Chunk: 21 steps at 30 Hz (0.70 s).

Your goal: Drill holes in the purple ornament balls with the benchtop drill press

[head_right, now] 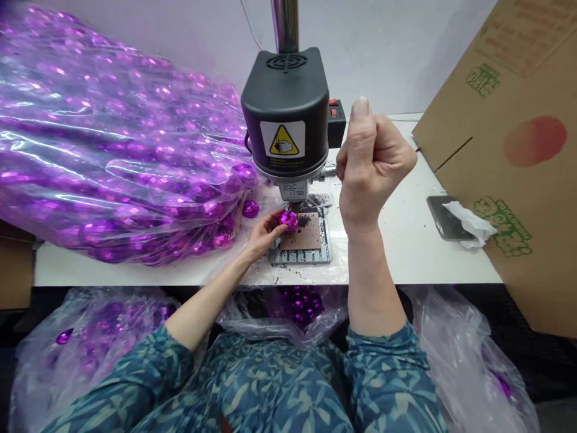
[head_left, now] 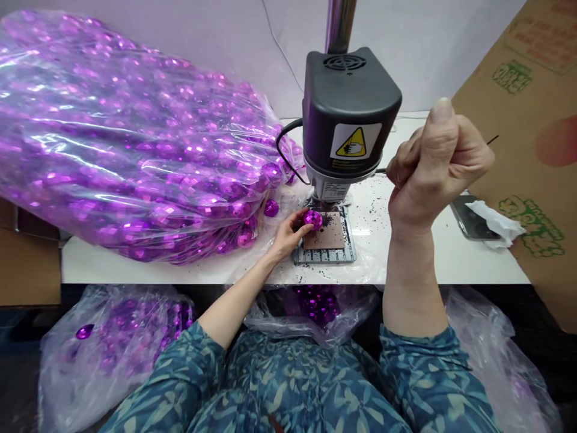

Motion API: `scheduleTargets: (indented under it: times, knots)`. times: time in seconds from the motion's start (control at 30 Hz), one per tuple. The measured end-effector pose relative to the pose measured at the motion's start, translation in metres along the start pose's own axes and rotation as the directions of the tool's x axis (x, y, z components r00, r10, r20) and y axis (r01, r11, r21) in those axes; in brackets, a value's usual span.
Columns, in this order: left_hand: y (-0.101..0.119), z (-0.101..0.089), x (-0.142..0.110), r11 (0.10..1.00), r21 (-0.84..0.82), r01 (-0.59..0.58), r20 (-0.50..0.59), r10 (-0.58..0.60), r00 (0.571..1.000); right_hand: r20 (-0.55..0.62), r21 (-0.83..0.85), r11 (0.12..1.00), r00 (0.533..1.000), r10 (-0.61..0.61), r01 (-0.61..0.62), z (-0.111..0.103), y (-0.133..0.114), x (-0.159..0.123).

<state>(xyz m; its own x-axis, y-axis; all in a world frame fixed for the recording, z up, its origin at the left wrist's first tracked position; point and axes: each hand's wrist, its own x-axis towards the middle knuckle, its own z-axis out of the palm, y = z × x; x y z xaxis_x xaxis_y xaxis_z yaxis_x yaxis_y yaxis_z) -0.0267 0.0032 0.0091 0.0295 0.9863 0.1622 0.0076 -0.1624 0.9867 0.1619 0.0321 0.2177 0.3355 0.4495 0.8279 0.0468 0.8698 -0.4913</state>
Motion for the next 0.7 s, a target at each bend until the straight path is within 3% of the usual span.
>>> scheduleTargets:
  times: [0.2, 0.37, 0.43, 0.7]
  knots:
    - [-0.003, 0.004, 0.005, 0.977, 0.186, -0.104, 0.05, 0.096, 0.994, -0.014, 0.011, 1.0, 1.0, 0.012, -0.012, 0.001, -0.003, -0.001]
    - [-0.001, 0.012, 0.003, 0.877, 0.388, -0.283, 0.08, 0.274, 0.958, -0.016, -0.007, 1.0, 1.0, 0.011, -0.011, 0.001, -0.004, -0.003]
    - [-0.003, 0.016, 0.001, 0.865, 0.396, -0.308, 0.09, 0.297, 0.951, -0.02, 0.009, 1.0, 1.0, 0.012, -0.012, 0.001, -0.003, -0.002]
    - [-0.009, 0.024, 0.0, 0.946, 0.235, -0.223, 0.113, 0.201, 0.973, -0.058, -0.013, 1.0, 0.998, -0.018, 0.017, -0.002, -0.004, -0.011]
